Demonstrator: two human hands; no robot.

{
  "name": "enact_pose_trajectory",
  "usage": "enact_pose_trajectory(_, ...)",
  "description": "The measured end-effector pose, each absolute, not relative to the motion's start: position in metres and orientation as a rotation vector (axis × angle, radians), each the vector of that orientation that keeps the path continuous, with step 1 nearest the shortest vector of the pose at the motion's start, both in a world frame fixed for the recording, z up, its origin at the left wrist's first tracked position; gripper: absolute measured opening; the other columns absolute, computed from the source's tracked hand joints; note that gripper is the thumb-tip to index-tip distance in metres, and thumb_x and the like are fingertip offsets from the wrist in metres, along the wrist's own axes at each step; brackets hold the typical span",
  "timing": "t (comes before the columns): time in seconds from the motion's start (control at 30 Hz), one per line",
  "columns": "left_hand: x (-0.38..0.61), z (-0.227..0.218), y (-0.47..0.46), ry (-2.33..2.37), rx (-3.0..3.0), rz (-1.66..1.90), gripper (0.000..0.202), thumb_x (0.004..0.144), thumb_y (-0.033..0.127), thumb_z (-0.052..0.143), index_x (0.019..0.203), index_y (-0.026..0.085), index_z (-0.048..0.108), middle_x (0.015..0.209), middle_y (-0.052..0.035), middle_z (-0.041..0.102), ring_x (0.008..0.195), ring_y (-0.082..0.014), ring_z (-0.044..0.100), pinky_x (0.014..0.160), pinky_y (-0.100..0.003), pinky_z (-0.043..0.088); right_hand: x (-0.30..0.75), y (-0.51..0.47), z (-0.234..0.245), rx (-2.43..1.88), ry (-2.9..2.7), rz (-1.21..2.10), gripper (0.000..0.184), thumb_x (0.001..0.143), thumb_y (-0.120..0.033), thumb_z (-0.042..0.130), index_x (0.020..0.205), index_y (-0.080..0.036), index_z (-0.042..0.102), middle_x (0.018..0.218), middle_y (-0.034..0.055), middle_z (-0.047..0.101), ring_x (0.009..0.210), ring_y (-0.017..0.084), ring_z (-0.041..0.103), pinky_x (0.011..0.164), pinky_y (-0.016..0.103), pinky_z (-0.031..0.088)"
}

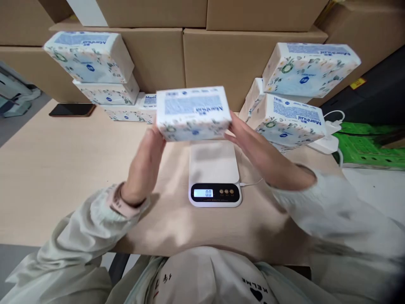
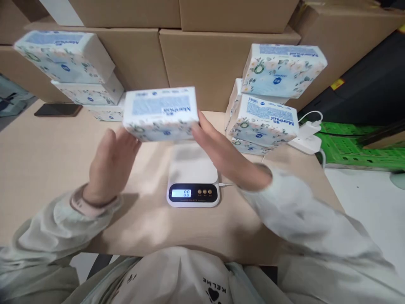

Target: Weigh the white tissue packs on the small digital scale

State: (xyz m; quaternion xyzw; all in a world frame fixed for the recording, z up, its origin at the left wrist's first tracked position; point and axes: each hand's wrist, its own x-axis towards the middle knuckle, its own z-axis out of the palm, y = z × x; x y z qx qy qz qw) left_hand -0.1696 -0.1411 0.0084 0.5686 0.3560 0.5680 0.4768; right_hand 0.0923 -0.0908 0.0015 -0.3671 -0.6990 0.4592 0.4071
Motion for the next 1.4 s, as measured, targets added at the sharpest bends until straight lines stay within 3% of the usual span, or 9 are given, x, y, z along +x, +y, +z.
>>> enact_pose_trajectory(0.17,-0.143,-0.022,-0.181,0.906,1.393,1.192,0.061,0.106,0.068,0.051,0.156,0.033,0.060,0.172,-0.0001,0.045,0.171,-0.0291,0.017,0.145,-0.054,0.013,0.148,-0.170,-0.025,-1.109,-1.672,1.274,0.064,0.108,-0.060,0.051,0.168,-0.045,0.034,0.171,-0.0081,0.047,0.168,0.029,0.033,0.138,0.062,0.034)
enact_pose_trajectory(0.33,-0.139,-0.040,-0.181,0.882,1.380,1.140,0.063,0.107,0.063,0.053,0.162,0.033,0.053,0.173,-0.0019,0.041,0.171,-0.0281,0.018,0.145,-0.052,0.012,0.141,-0.178,-0.051,-1.132,-1.634,1.325,0.068,0.109,-0.063,0.044,0.171,-0.043,0.028,0.175,-0.0062,0.041,0.170,0.027,0.029,0.139,0.059,0.030)
enact_pose_trajectory(0.43,-0.144,-0.054,-0.188,0.960,1.386,1.183,0.064,0.109,0.061,0.051,0.167,0.034,0.046,0.178,0.0000,0.033,0.171,-0.0284,0.018,0.145,-0.053,0.013,0.137,-0.183,-0.056,-1.159,-1.617,1.134,0.061,0.110,-0.057,0.047,0.168,-0.041,0.038,0.175,-0.0036,0.043,0.166,0.027,0.037,0.139,0.058,0.030)
enact_pose_trajectory(0.5,-0.150,-0.067,-0.193,1.085,1.402,1.293,0.060,0.111,0.057,0.049,0.168,0.039,0.043,0.179,0.0031,0.028,0.171,-0.0282,0.018,0.144,-0.056,0.013,0.138,-0.187,-0.060,-1.172,-1.550,0.854,0.052,0.110,-0.050,0.048,0.160,-0.037,0.053,0.167,0.0009,0.055,0.157,0.028,0.051,0.136,0.059,0.036)
enact_pose_trajectory(0.6,-0.161,-0.086,-0.197,1.208,1.361,1.518,0.053,0.112,0.053,0.050,0.163,0.042,0.050,0.177,0.0017,0.036,0.168,-0.0289,0.029,0.142,-0.059,0.019,0.140,-0.191,-0.070,-1.157,-1.363,0.475,0.042,0.110,-0.042,0.049,0.144,-0.029,0.069,0.140,0.0082,0.074,0.134,0.032,0.069,0.124,0.065,0.047)
enact_pose_trajectory(0.67,-0.166,-0.091,-0.196,1.226,1.285,1.626,0.050,0.111,0.054,0.051,0.158,0.038,0.058,0.172,-0.0016,0.045,0.164,-0.0291,0.038,0.140,-0.058,0.024,0.140,-0.190,-0.074,-1.146,-1.267,0.373,0.040,0.109,-0.042,0.050,0.137,-0.026,0.072,0.127,0.0109,0.078,0.122,0.034,0.074,0.115,0.066,0.052)
enact_pose_trajectory(0.83,-0.166,-0.085,-0.193,1.245,1.179,1.701,0.050,0.108,0.057,0.056,0.149,0.031,0.065,0.165,-0.0060,0.054,0.160,-0.0287,0.046,0.140,-0.055,0.027,0.141,-0.187,-0.079,-1.126,-1.265,0.345,0.040,0.108,-0.045,0.048,0.134,-0.026,0.072,0.121,0.0120,0.077,0.111,0.034,0.076,0.105,0.063,0.056)
enact_pose_trajectory(1.1,-0.164,-0.083,-0.193,1.284,1.160,1.667,0.052,0.107,0.062,0.054,0.145,0.029,0.066,0.161,-0.0081,0.058,0.158,-0.0287,0.048,0.139,-0.054,0.029,0.140,-0.192,-0.076,-1.191,-1.282,0.432,0.040,0.108,-0.047,0.044,0.133,-0.032,0.072,0.122,0.0102,0.077,0.120,0.039,0.071,0.112,0.065,0.048)
enact_pose_trajectory(1.4,-0.163,-0.081,-0.192,1.270,1.170,1.659,0.054,0.106,0.064,0.055,0.143,0.027,0.066,0.159,-0.0093,0.060,0.156,-0.0288,0.052,0.137,-0.054,0.033,0.138,-0.191,-0.074,-1.232,-1.303,0.372,0.040,0.109,-0.045,0.041,0.129,-0.028,0.072,0.116,0.0110,0.079,0.115,0.038,0.073,0.106,0.063,0.053)
